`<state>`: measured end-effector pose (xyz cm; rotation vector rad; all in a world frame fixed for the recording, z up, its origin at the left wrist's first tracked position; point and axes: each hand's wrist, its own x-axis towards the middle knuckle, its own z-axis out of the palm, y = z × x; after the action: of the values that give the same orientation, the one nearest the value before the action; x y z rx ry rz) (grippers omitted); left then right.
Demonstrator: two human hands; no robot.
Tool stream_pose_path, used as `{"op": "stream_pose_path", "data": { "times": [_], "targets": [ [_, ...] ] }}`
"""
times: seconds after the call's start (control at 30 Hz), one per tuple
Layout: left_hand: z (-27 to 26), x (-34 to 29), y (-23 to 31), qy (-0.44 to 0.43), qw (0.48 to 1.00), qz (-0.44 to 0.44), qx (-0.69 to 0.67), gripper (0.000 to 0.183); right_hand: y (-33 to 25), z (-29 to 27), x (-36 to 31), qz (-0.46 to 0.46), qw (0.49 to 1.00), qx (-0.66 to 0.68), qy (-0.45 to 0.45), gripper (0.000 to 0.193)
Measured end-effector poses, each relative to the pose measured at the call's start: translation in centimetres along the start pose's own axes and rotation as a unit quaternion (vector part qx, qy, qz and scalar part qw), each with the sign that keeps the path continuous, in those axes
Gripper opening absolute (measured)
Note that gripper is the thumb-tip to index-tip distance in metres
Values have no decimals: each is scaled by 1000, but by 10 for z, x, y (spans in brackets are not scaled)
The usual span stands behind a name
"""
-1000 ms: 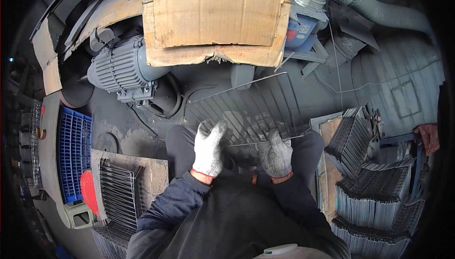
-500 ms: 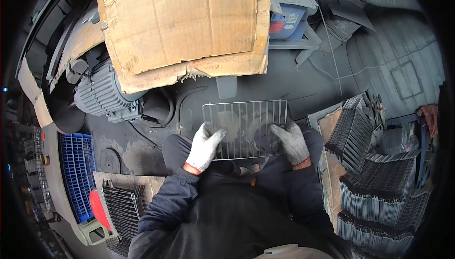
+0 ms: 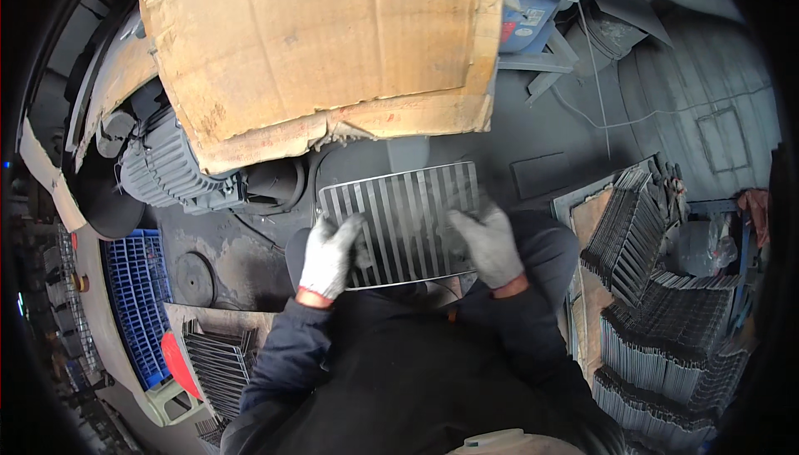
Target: Inspecting and sorting metal wire racks on the floor of a fabrication facility.
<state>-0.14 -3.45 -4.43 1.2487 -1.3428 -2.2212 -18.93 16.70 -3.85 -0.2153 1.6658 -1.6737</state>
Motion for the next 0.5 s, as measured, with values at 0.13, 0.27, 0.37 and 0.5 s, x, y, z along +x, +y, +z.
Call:
{"op": "stream_pose_path", "data": {
  "times": [0.13, 0.27, 0.37, 0.5],
  "targets": [
    [53, 12, -8, -81, 995, 22, 47, 38, -34, -42, -24, 31, 995, 40, 85, 22],
    [47, 9, -4, -63, 997, 35, 22, 41, -35, -31, -17, 26, 995, 33, 85, 22],
    [-8, 6, -9, 8, 1000, -18, -2, 30, -8, 15, 6, 1, 1000, 2, 4, 18],
    [-25, 0, -6, 30, 999, -22, -29, 29, 12, 15, 12, 56, 992, -106, -46, 22]
  ]
}}
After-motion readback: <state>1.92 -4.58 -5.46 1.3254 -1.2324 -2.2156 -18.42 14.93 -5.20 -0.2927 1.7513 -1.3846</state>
